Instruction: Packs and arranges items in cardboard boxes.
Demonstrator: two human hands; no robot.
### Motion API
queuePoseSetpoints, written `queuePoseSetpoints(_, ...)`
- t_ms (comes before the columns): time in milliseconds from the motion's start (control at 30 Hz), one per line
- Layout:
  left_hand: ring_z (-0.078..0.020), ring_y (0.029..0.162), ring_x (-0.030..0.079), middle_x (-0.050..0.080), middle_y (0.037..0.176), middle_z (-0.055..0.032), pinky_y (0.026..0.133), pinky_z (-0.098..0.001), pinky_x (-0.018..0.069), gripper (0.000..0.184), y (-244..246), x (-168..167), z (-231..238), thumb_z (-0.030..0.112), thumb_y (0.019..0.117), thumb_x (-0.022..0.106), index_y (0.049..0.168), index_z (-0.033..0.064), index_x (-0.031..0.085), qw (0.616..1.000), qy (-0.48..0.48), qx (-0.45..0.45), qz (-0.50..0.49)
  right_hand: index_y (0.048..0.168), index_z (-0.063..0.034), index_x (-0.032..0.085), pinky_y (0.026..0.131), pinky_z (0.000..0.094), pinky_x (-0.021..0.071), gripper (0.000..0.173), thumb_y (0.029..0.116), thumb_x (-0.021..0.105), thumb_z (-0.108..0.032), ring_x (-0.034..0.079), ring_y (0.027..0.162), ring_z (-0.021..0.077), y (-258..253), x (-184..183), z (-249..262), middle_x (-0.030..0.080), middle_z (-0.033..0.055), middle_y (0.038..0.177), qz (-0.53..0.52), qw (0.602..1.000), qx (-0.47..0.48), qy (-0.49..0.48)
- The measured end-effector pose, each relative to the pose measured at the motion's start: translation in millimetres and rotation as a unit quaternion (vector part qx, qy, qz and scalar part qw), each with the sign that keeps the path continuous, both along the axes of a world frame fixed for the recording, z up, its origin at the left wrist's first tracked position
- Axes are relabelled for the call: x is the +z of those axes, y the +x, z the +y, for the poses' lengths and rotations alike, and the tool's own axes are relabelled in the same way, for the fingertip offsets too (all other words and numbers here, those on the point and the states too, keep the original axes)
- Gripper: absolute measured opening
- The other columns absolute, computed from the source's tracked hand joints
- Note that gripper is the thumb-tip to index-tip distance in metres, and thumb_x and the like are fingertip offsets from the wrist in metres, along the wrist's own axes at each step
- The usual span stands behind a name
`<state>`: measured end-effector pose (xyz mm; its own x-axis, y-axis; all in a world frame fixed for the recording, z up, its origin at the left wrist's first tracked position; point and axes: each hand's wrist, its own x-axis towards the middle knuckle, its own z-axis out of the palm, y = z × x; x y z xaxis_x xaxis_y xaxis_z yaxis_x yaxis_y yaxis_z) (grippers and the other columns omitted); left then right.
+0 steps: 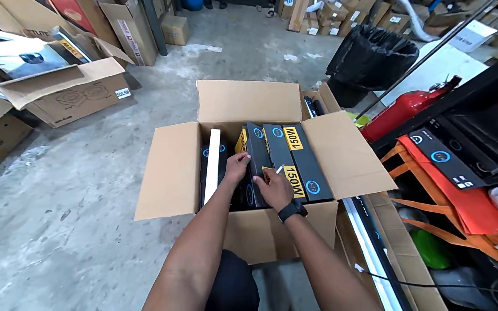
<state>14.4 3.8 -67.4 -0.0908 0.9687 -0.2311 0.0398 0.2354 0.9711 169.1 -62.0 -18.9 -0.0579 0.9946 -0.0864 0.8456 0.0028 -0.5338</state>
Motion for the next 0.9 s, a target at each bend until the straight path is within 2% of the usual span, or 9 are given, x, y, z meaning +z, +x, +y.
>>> queuePoseSetpoints(100,-0.0223,0.111,0.066,0.070,0.120,-0.0130,0.098,-0.0448,0.0530,0.028,-0.6,-3.4,0.6,0.026,0.1023,0.064,0.122,0.0060,0.071,1.000,0.002,0.006,0.026,0.134,-0.0090,0.066,0.101,0.0509,0.0508,0.051,0.0972,0.064,-0.045,0.064,0.118,0.0299,-10.0,-3.9,12.9,0.067,0.0143,0.129,0.018,1.000,-0.021,-0.004)
queuePoseSetpoints(233,-0.0235,0.115,0.066,0.069,0.125,-0.0101,0.101,-0.0491,0.0523,0.029,-2.1,-6.0,-1.9,0.028,0.1049,0.058,0.125,0.0121,0.072,0.995,0.012,0.003,0.102,0.131,-0.0099,0.069,0.098,0.0491,0.0520,0.042,0.0979,0.062,-0.035,0.064,0.117,0.0295,-19.4,-4.1,12.3,0.067,0.0140,0.128,-0.021,0.999,-0.001,0.024)
queuePoseSetpoints(367,-0.0242,0.109,0.068,0.073,0.115,-0.0073,0.096,-0.0536,0.0534,0.024,0.5,4.3,-4.6,0.027,0.1031,0.057,0.116,0.0143,0.074,0.984,0.004,0.017,0.178,0.130,-0.0106,0.068,0.097,0.0499,0.0518,0.041,0.1006,0.058,-0.036,0.065,0.115,0.0294,-17.9,4.9,9.7,0.068,0.0129,0.126,-0.042,0.999,0.000,-0.015)
queuePoseSetpoints(467,-0.0248,0.109,0.068,0.073,0.114,-0.0088,0.096,-0.0538,0.0531,0.028,4.1,3.6,-4.7,0.030,0.1053,0.054,0.118,0.0132,0.072,0.988,0.007,0.025,0.154,0.135,-0.0098,0.065,0.096,0.0512,0.0519,0.050,0.1002,0.059,-0.045,0.067,0.110,0.0293,-11.8,12.2,7.8,0.069,0.0136,0.122,-0.042,0.998,-0.011,-0.055)
queuePoseSetpoints(567,-0.0247,0.118,0.065,0.070,0.124,-0.0100,0.102,-0.0523,0.0506,0.032,5.3,0.2,-6.5,0.032,0.1067,0.052,0.125,0.0128,0.071,0.990,0.016,0.012,0.137,0.142,-0.0098,0.060,0.099,0.0528,0.0514,0.057,0.0983,0.061,-0.047,0.066,0.114,0.0300,-7.9,16.2,5.9,0.067,0.0144,0.129,-0.028,0.998,-0.017,-0.062)
queuePoseSetpoints(700,-0.0241,0.116,0.066,0.069,0.126,-0.0085,0.101,-0.0515,0.0519,0.030,2.1,-2.7,-8.6,0.024,0.1020,0.059,0.130,0.0148,0.068,0.985,-0.001,0.005,0.170,0.148,-0.0125,0.054,0.095,0.0530,0.0529,0.056,0.0980,0.061,-0.037,0.066,0.115,0.0317,-17.9,15.9,1.2,0.063,0.0151,0.134,-0.064,0.996,-0.006,-0.063)
queuePoseSetpoints(767,-0.0235,0.115,0.066,0.070,0.124,-0.0086,0.100,-0.0506,0.0522,0.029,2.8,-4.3,-9.3,0.022,0.1038,0.055,0.129,0.0137,0.068,0.988,0.006,0.009,0.156,0.147,-0.0131,0.055,0.096,0.0528,0.0530,0.052,0.0982,0.059,-0.031,0.065,0.117,0.0310,-22.0,13.4,-0.2,0.063,0.0142,0.136,-0.082,0.995,0.006,-0.051)
queuePoseSetpoints(833,-0.0232,0.112,0.068,0.072,0.119,-0.0092,0.100,-0.0508,0.0525,0.029,3.8,-4.0,-9.5,0.026,0.1059,0.053,0.125,0.0121,0.070,0.991,0.018,0.019,0.128,0.144,-0.0139,0.058,0.095,0.0523,0.0534,0.047,0.0980,0.056,-0.025,0.064,0.120,0.0305,-24.9,8.7,-0.5,0.062,0.0124,0.138,-0.096,0.995,0.028,-0.029)
queuePoseSetpoints(900,-0.0228,0.111,0.068,0.072,0.118,-0.0090,0.100,-0.0505,0.0525,0.031,3.4,-1.8,-8.9,0.032,0.1047,0.057,0.123,0.0121,0.071,0.992,0.016,0.016,0.123,0.140,-0.0146,0.062,0.094,0.0513,0.0539,0.043,0.0975,0.054,-0.020,0.064,0.120,0.0300,-26.4,3.5,-1.0,0.063,0.0105,0.138,-0.110,0.993,0.051,0.002)
